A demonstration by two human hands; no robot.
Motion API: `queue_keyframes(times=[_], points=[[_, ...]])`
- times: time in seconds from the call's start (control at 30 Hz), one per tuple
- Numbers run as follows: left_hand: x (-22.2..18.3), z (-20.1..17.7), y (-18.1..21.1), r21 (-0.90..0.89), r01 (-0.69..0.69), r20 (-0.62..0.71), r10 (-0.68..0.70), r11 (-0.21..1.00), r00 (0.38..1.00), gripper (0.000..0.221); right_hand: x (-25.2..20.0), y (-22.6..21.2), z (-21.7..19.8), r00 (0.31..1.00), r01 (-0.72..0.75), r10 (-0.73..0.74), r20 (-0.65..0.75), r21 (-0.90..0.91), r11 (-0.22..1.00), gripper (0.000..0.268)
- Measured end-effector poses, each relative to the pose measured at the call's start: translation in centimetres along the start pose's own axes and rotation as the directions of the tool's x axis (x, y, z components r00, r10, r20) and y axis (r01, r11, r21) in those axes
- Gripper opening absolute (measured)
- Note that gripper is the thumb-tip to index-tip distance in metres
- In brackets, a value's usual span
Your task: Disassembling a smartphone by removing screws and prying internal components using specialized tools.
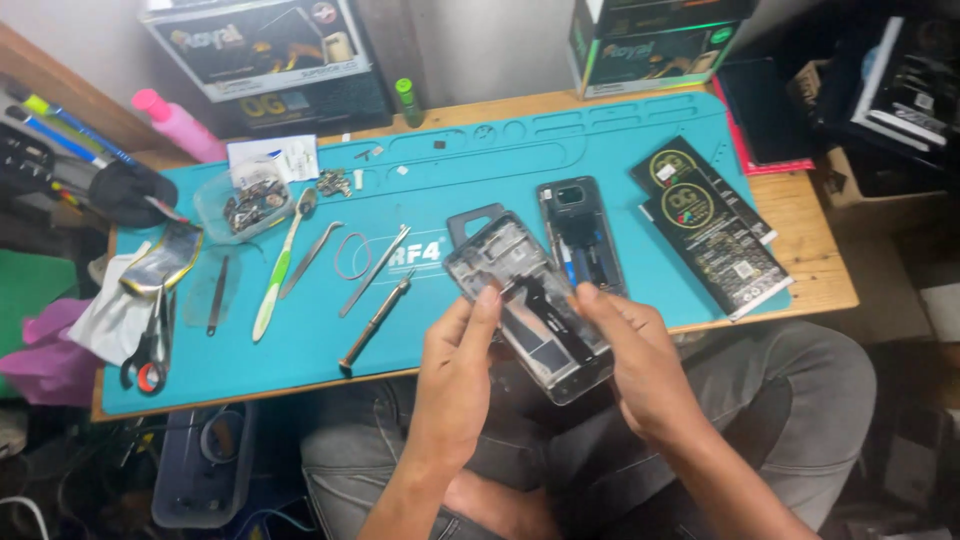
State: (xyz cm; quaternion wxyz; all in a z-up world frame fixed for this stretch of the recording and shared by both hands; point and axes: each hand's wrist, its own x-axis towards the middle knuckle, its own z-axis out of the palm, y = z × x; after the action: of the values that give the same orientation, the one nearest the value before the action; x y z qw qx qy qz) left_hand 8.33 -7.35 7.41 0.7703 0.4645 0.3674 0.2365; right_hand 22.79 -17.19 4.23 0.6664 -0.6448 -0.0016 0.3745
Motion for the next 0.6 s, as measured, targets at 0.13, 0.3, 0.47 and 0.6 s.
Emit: queue_keyframes(times=[0.13,0.3,0.47,0.6], points=[[-0.1,1.2,0.8,-0.134,0.058,-0.190,-0.083,0.989,0.978,0.030,1.5,-5.0,-2.1,0.796,0.577,-0.558,0.234,-0.575,0.581,0.033],[-0.2,1.9,1.0,-0.154,0.100,-0.279,-0.141,0.983,0.950,0.036,10.3,-5.2,-8.8,0.701,0.277,-0.660,0.269,-0.956,-0.096,0.109],[0.3,3.6,1.0,-0.182,0.010,-0.253,-0.057,0.983,0.966,0.033,11.0,-4.9,-10.6,0.669,0.371,-0.648,0.365,-0.919,-0.135,0.082],[1.0,5.6,1.6,-0.247,-0.157,-0.278,0.085,0.956,0.957,0.028,4.9,-7.3,-8.8,0.684,0.552,-0.606,0.407,-0.832,0.064,0.086]])
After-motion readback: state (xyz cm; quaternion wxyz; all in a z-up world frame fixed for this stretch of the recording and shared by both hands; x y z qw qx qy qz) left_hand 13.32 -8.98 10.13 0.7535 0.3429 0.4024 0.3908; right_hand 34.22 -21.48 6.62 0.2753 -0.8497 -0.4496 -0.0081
